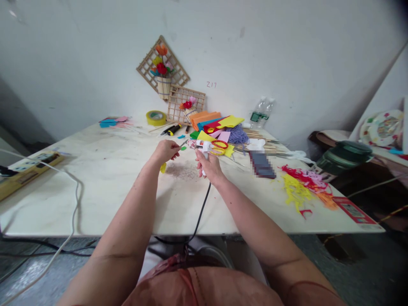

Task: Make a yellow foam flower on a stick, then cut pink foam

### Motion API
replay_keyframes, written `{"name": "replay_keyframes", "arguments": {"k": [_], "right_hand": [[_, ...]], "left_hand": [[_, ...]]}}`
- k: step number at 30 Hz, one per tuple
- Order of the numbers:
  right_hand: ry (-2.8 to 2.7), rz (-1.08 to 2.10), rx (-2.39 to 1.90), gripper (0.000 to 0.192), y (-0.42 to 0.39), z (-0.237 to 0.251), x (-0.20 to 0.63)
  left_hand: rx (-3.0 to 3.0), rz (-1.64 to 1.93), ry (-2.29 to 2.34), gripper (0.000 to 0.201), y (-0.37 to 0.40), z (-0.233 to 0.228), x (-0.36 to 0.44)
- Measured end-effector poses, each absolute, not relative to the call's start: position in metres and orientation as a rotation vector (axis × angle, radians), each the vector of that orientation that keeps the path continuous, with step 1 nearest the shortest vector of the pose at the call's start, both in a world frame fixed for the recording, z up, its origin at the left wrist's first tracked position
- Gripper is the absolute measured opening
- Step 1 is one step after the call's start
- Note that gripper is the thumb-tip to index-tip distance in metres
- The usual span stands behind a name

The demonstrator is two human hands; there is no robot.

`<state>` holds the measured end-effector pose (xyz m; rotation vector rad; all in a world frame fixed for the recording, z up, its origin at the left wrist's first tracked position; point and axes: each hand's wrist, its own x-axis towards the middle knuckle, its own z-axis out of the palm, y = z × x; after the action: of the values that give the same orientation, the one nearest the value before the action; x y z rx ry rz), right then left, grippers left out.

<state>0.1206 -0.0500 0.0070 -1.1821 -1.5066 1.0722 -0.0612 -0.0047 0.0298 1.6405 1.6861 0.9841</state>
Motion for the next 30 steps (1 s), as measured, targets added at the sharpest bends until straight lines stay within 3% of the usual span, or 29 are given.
{"name": "replay_keyframes", "arguments": {"k": [30], "right_hand": [[-1.518,1.028,-1.189,0.053,-0.0495,0.0054,0.1200]], "left_hand": [[1.704,0.960,1.710,0.019,-0.0079,0.0315,-0.0607]]}}
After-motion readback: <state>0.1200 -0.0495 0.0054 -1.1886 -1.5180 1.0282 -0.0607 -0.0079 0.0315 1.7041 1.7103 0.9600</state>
